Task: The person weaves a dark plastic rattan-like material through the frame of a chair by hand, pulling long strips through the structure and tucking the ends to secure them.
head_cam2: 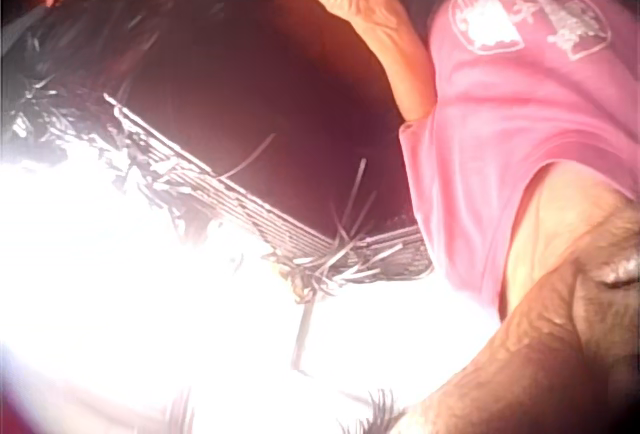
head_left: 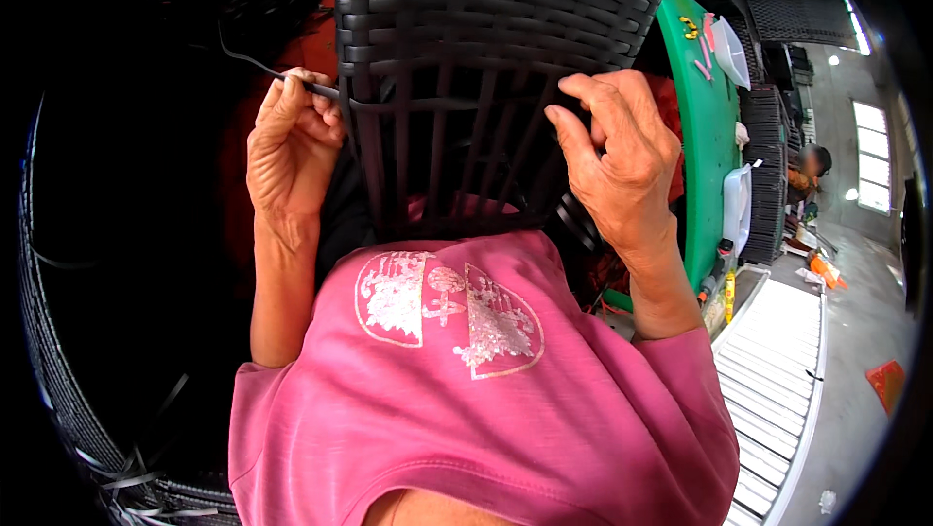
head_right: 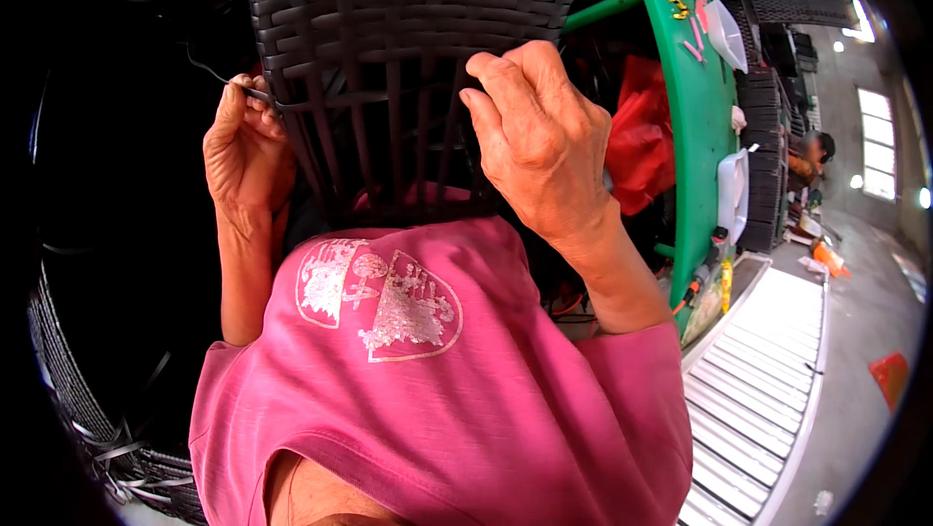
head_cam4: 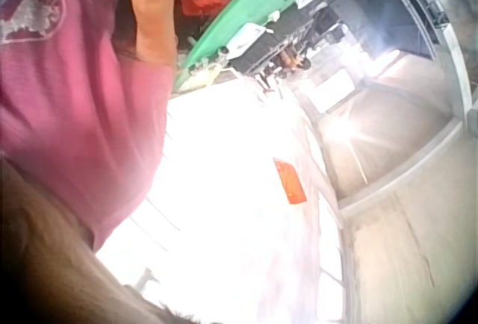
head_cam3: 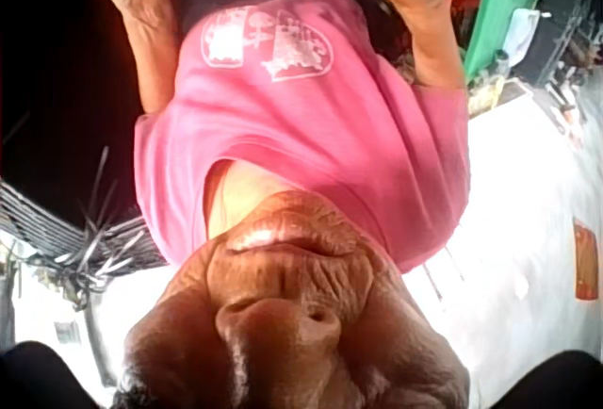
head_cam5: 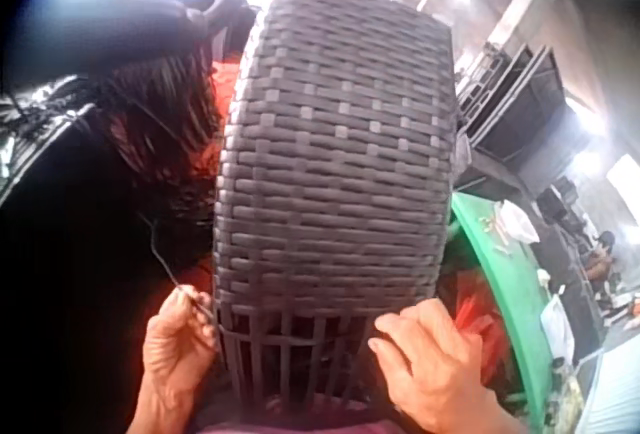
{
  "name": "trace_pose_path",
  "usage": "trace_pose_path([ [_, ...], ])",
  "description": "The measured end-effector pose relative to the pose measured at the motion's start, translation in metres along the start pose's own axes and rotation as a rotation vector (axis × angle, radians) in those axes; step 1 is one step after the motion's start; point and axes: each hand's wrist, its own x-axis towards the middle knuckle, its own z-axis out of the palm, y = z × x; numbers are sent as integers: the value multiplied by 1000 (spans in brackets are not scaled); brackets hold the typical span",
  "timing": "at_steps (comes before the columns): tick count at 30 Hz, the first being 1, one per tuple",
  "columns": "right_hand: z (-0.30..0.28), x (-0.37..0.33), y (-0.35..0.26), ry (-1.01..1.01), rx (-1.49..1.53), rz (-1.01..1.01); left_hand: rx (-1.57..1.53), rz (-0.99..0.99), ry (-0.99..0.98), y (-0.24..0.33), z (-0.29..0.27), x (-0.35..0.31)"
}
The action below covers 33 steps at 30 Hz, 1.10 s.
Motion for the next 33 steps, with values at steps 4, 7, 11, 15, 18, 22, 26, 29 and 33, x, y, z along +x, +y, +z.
trace_pose_path([
  [4, 3, -1, 1, -5, -86, -72, 27, 50, -53, 7, 0, -9],
  [7, -1, 6, 6, -56, -148, -190, 79, 97, -99, 11, -1, -16],
  [11, -12, 9, 8, -164, -202, -242, 156, 113, -137, 10, 4, -16],
  [15, -10, 18, 13, -187, -405, -444, 275, 83, -186, 14, -4, -21],
  [18, -9, 24, 14, -228, -517, -511, 288, 91, -172, 14, -1, -25],
  [22, -11, 20, 13, -221, -511, -405, 321, 152, -139, 10, 7, -27],
  [26, -6, 11, 25, -145, -492, -438, 407, 186, -154, 11, 9, -27],
  [29, -6, 24, 47, 75, -322, -541, 512, 222, -141, 6, 14, -27],
  [33, 18, 4, 50, 386, -247, -488, 507, 180, -79, 0, 15, -24],
])
